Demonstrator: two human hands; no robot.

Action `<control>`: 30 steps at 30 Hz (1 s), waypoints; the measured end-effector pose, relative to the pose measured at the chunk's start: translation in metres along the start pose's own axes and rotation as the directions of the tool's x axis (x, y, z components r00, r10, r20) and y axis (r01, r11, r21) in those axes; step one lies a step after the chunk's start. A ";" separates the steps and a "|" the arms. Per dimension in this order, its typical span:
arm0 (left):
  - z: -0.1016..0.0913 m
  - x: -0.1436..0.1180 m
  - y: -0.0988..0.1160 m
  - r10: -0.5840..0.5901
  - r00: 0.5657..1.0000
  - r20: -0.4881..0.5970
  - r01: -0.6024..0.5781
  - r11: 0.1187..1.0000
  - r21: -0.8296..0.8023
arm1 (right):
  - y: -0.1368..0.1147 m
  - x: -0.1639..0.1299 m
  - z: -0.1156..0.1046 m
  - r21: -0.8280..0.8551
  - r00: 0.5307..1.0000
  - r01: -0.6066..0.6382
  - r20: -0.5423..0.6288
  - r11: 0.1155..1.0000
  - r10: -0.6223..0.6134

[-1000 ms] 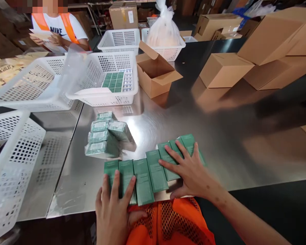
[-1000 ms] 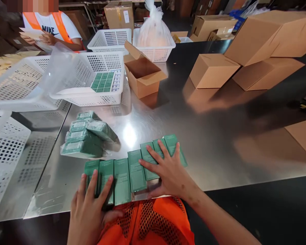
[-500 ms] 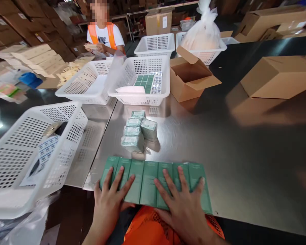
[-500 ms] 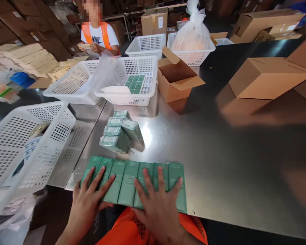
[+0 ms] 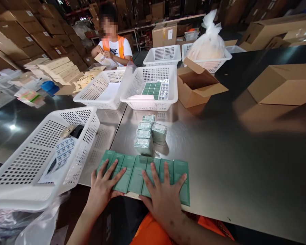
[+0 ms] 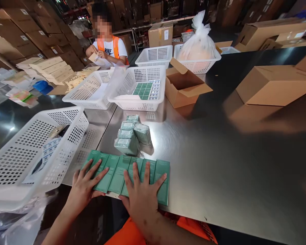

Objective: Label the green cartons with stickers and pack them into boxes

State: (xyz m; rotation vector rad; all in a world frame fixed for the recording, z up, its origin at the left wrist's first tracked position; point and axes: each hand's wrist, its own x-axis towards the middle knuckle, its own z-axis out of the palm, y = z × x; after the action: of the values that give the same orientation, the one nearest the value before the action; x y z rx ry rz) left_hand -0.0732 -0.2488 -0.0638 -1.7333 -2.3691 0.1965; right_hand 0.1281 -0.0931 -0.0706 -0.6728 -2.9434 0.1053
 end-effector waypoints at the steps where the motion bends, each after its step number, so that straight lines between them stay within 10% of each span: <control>1: 0.001 0.001 -0.002 0.004 1.000 -0.014 -0.004 1.000 0.007 | -0.002 0.001 0.001 -0.006 1.000 0.000 0.011 1.000 0.000; 7: 0.010 0.003 -0.011 0.023 0.993 -0.114 -0.021 0.999 0.026 | 0.009 0.001 -0.031 0.082 0.995 0.087 0.044 0.993 -0.091; 14: 0.012 0.003 -0.006 -0.006 0.980 -0.198 0.005 1.000 -0.007 | 0.033 0.073 -0.083 -0.029 0.920 0.172 -0.353 0.985 -0.171; 18: -0.007 0.002 0.001 -0.068 0.871 -0.486 -0.007 0.989 -0.151 | 0.030 0.092 -0.082 -0.107 0.866 0.329 -0.362 0.938 -0.345; 21: -0.028 0.006 0.026 -0.322 0.724 -0.609 -0.009 0.879 -0.476 | 0.041 0.075 -0.090 0.006 0.892 0.340 -0.318 0.940 -0.321; 23: -0.042 0.017 0.053 -0.562 0.614 -0.554 -0.019 0.691 -0.723 | 0.057 0.056 -0.102 0.212 0.905 0.282 -0.383 0.936 -0.186; 25: -0.058 0.036 0.084 -0.727 0.609 -0.316 -0.080 0.341 -0.937 | 0.073 0.034 -0.112 0.498 0.887 0.253 -0.462 0.830 0.007; 28: -0.083 0.071 0.123 -0.657 0.742 0.133 -0.192 -0.399 -0.897 | 0.086 0.000 -0.108 0.787 0.853 0.287 -0.469 0.546 0.228; 30: -0.102 0.093 0.140 -0.444 0.840 0.312 -0.132 -0.725 -0.676 | 0.087 -0.020 -0.092 0.827 0.841 0.330 -0.476 0.455 0.256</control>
State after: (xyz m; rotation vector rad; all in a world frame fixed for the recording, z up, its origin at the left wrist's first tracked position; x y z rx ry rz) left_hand 0.0532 -0.1184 0.0116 -0.4505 -1.8451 -3.3564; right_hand 0.1949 -0.0202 0.0101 -0.3359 -1.8725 1.1715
